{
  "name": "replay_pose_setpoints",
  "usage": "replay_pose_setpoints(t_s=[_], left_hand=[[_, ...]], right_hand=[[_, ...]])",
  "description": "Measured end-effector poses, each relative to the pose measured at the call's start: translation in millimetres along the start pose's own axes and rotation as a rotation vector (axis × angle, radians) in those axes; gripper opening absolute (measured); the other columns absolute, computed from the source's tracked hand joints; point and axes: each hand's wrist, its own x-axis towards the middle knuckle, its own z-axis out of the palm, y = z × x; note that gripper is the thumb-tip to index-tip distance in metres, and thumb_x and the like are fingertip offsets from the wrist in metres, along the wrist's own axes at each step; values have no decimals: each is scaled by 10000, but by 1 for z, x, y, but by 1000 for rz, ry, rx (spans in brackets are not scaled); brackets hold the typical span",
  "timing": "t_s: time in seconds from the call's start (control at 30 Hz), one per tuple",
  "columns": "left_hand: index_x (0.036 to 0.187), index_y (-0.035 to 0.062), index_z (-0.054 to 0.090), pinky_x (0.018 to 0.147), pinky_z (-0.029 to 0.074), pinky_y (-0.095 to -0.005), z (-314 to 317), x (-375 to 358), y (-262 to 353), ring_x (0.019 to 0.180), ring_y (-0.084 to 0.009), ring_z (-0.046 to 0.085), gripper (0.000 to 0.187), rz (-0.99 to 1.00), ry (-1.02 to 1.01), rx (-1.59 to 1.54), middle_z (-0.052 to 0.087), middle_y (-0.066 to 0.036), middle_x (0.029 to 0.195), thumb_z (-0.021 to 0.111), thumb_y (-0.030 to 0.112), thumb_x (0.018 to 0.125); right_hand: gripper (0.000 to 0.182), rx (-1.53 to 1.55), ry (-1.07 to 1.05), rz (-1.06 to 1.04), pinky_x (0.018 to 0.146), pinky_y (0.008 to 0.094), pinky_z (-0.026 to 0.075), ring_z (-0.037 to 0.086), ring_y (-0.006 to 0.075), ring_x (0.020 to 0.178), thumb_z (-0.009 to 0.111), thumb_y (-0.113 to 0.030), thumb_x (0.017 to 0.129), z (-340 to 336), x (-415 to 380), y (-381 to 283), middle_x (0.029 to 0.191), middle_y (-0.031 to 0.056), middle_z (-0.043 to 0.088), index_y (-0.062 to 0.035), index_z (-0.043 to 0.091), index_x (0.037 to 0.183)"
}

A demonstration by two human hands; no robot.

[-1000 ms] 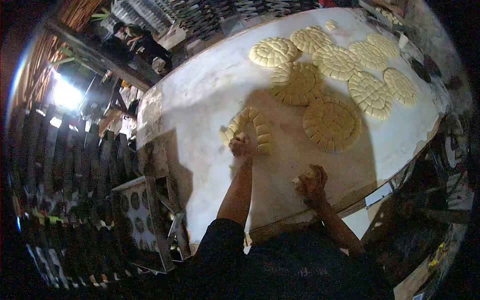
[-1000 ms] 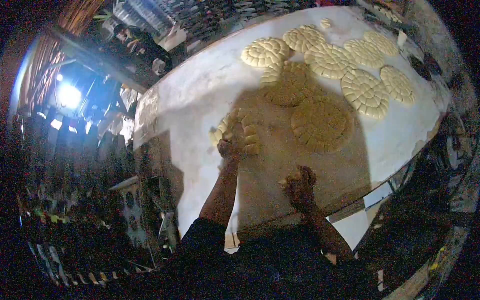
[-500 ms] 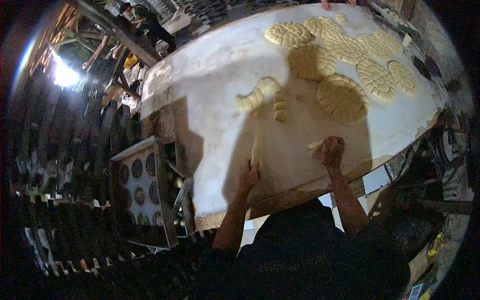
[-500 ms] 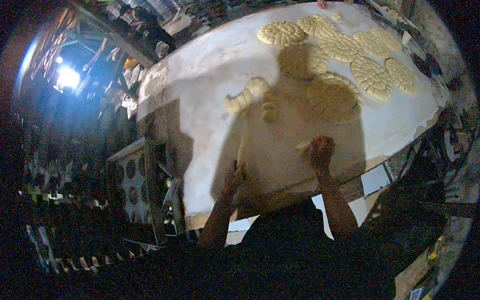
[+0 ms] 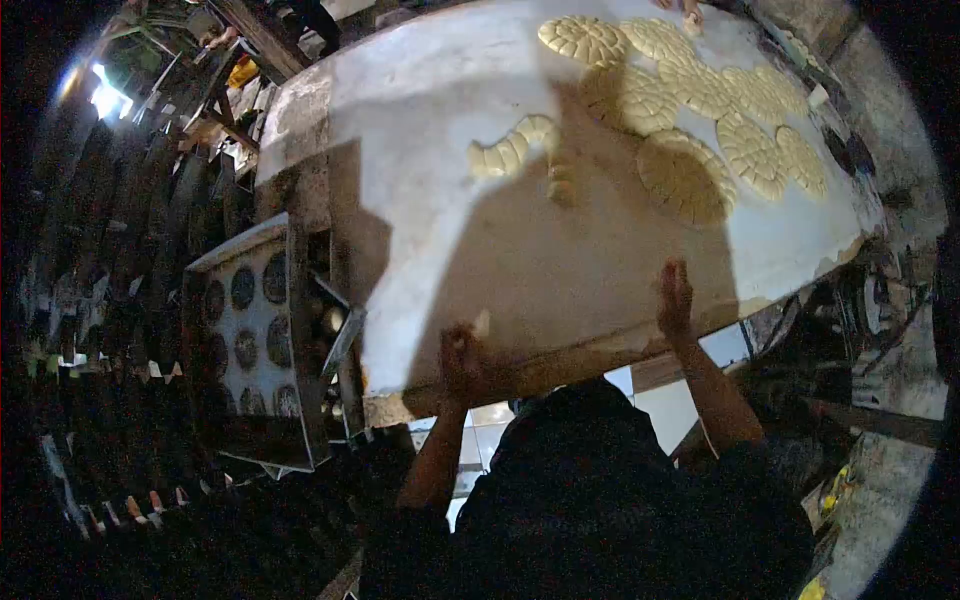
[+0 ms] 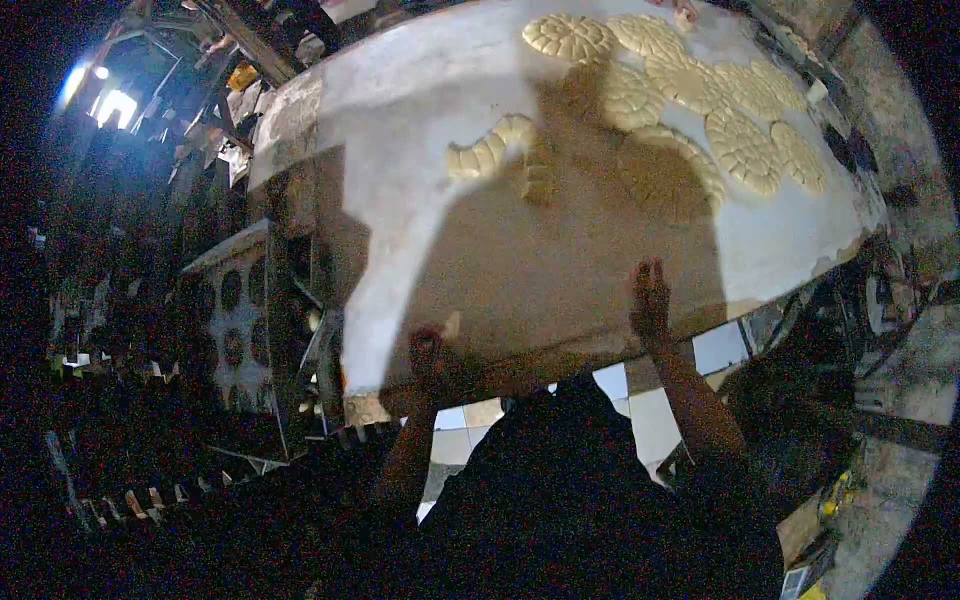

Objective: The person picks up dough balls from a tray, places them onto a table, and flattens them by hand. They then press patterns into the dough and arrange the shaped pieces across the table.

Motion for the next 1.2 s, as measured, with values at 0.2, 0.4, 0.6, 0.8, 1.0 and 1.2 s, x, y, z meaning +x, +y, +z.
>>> replay_pose_setpoints(t_s=[0.2, 0.4, 0.6, 0.8, 1.0, 1.2], left_hand=[[970, 77, 593, 942, 314, -547, -4, 62, 13, 1044, -373, 470, 305, 382, -479, 738, 529, -171, 1043, 652, 307, 780], [907, 78, 584, 900, 373, -467, 113, 110, 62, 961, -313, 507, 320, 86, -167, 543, 572, -125, 986, 754, 283, 730], [922, 109, 594, 896, 415, -453, 64, 11, 3, 975, -297, 556, 154, 283, -396, 834, 586, -141, 997, 618, 242, 848], [828, 109, 640, 736, 471, -422, 70, 139, 3, 785, -288, 599, 114, 265, 23, 883, 645, -86, 873, 682, 207, 788], [1023, 80, 617, 901, 444, -428, 90, 76, 53, 1014, -296, 558, 239, 207, -218, 746, 593, -167, 1100, 642, 227, 836], [931, 69, 645, 999, 351, -502, 3, 120, -8, 1040, -365, 552, 195, -139, 109, 610, 663, -91, 1013, 683, 195, 788]], right_hand=[[341, -371, -668, -309, 910, 582, 356, 482, 444, 965, 560, -162, 840, -33, 40, 9, 1007, 281, 519, 88, 497, 1064], [287, 99, -325, -206, 1062, 576, 273, 470, 472, 1057, 555, -205, 842, 56, 103, -43, 1007, 269, 538, 52, 551, 970], [245, 175, -695, -511, 1036, 557, 335, 504, 428, 1083, 587, -154, 819, 4, 40, -7, 1080, 267, 548, 41, 579, 967], [323, 97, -492, -220, 1039, 581, 309, 465, 500, 1102, 591, -176, 828, 36, 160, 1, 1134, 318, 517, 68, 549, 1034], [307, 110, -564, -380, 1025, 597, 305, 466, 498, 1091, 593, -190, 826, 35, 98, -11, 1098, 321, 509, 55, 555, 1007], [174, -21, -118, -102, 1016, 530, 310, 489, 402, 936, 543, -125, 852, 55, 173, 20, 922, 226, 497, 27, 531, 935]])
